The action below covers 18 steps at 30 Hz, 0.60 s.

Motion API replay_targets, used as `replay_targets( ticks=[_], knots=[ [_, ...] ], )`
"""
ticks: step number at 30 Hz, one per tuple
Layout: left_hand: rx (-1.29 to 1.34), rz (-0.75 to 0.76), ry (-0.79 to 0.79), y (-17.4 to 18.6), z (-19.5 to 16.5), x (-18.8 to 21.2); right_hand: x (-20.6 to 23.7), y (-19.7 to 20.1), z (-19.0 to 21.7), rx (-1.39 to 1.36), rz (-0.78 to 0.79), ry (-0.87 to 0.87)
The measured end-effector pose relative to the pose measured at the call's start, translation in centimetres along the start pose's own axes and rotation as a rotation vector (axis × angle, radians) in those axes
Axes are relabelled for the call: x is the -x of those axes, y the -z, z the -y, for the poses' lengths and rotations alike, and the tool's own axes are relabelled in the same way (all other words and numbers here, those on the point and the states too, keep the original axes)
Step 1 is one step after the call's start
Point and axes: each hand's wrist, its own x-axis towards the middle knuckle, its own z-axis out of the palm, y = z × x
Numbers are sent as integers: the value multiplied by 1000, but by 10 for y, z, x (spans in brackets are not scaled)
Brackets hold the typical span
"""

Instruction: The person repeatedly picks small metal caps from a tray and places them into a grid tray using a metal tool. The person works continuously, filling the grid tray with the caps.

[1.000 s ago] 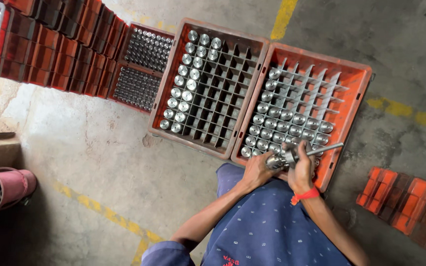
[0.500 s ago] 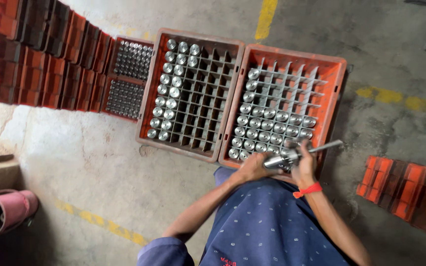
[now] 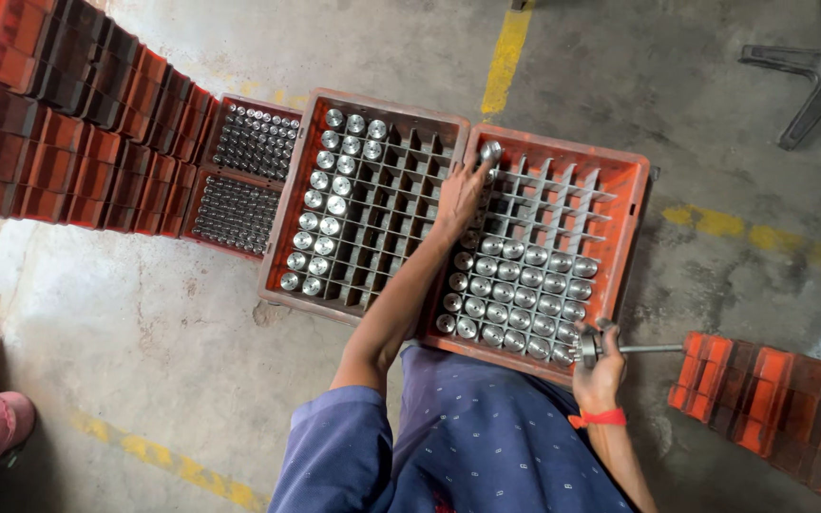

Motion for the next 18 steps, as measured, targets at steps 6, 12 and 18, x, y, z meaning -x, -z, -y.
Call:
replay_targets(
  ticks=[6, 12, 18],
  knots=[
    [174, -202, 125, 37, 63, 23, 16, 1, -23, -4, -1, -29],
    [-219, -281, 286, 67, 181, 11, 24, 1, -42, 11, -47, -34],
    [-201, -38, 283, 60, 215, -3, 29, -7, -71, 6, -20, -3]
  ],
)
